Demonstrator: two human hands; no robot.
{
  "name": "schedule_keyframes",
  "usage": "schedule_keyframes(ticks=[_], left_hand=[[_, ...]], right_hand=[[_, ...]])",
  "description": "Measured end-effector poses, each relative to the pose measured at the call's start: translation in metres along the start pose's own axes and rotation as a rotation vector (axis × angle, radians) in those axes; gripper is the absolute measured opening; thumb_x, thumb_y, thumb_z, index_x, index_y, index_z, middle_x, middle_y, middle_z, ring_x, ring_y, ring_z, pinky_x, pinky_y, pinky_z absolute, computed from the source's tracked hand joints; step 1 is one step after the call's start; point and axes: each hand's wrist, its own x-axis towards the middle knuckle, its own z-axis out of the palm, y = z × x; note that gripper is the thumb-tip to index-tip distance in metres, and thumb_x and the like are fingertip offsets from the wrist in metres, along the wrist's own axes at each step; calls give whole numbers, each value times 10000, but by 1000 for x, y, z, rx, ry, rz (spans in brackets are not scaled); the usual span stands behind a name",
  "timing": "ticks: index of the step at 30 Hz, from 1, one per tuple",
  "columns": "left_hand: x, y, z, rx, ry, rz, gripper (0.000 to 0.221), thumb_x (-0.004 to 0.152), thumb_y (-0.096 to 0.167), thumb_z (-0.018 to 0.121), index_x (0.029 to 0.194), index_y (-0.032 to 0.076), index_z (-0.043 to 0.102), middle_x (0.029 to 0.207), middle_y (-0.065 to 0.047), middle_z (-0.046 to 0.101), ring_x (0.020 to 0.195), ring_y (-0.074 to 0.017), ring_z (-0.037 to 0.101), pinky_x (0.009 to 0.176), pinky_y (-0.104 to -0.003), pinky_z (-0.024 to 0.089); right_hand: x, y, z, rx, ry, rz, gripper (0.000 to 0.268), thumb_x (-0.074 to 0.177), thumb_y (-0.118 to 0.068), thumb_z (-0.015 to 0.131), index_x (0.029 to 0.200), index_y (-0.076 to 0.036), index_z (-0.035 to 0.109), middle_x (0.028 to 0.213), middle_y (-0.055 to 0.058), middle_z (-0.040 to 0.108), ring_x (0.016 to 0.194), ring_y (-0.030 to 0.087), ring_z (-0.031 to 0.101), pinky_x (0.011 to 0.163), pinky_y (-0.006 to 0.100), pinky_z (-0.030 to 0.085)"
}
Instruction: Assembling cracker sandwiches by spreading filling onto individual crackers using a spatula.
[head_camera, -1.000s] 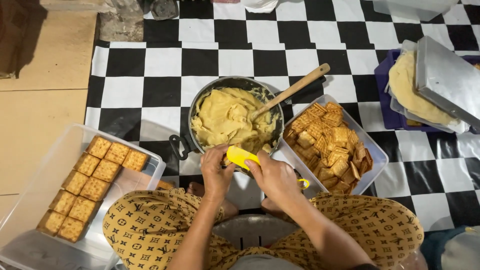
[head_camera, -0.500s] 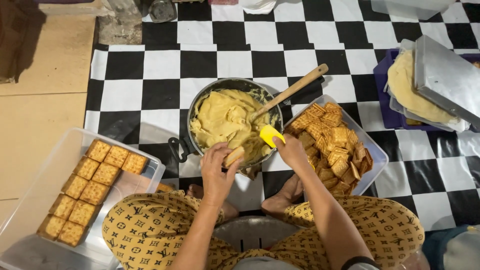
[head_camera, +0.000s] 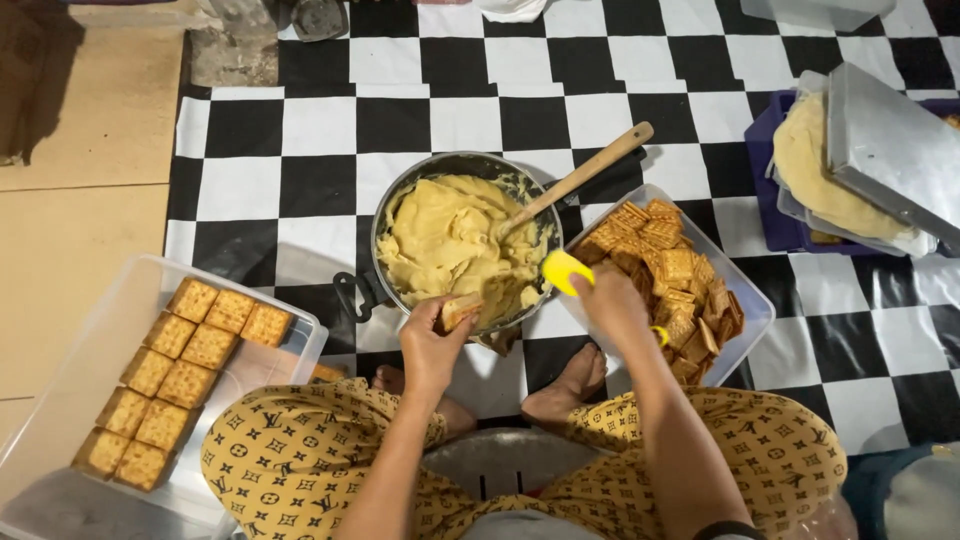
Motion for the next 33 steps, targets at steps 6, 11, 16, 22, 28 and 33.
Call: schedule_keyframes(ticks=[6, 11, 16, 22, 28, 33], left_hand=[[-8, 19, -2, -124, 3, -12, 368, 758, 9, 866, 1111, 13, 764, 1026, -194, 785, 1000, -302, 746, 819, -387, 600], [-9, 13, -6, -123, -10, 92, 356, 779, -32, 836, 1123, 15, 756, 1058, -193, 773, 1040, -386, 723, 826, -458, 625], [-10, 26, -10, -75, -21, 146, 363, 748, -41, 842, 1096, 2, 747, 1074, -187, 774, 1050, -388, 721, 829, -465, 633], [-13, 31, -8, -48, 22, 275, 296, 772, 10, 849, 1054, 14, 760, 1065, -173, 782, 992, -389, 740, 772, -454, 620], [-11, 39, -6, -161, 34, 371, 296, 763, 48, 880, 1039, 58, 776, 1062, -148, 792, 983, -343, 753, 754, -424, 609], [-8, 28, -11, -14, 62, 379, 278, 813, 125, 860, 1047, 68, 719, 1003, -130, 721, 914, -352, 716, 747, -396, 589]], right_hand=[[-74, -81, -11, 40, -39, -245, 578, 990, -628, 459, 1232, -144, 662, 988, 181, 758, 1018, 396, 717, 863, 509, 575], [-94, -98, -18, 35, -54, -364, 475, 1008, -534, 473, 1115, -102, 641, 839, 219, 748, 883, 444, 729, 785, 533, 565], [-92, -95, -19, 13, -43, -389, 461, 1015, -520, 477, 1070, -90, 636, 797, 226, 740, 849, 445, 732, 754, 529, 559], [-55, -66, 0, 71, -34, -263, 461, 982, -574, 510, 1087, -150, 656, 878, 229, 745, 945, 462, 711, 832, 554, 556], [3, -28, 26, 18, -20, -83, 483, 996, -544, 500, 1137, -117, 675, 978, 243, 745, 1024, 452, 710, 869, 559, 556], [100, 58, 97, 221, -25, 38, 602, 980, -596, 556, 1170, -47, 714, 1087, 279, 721, 1106, 458, 672, 930, 542, 542]])
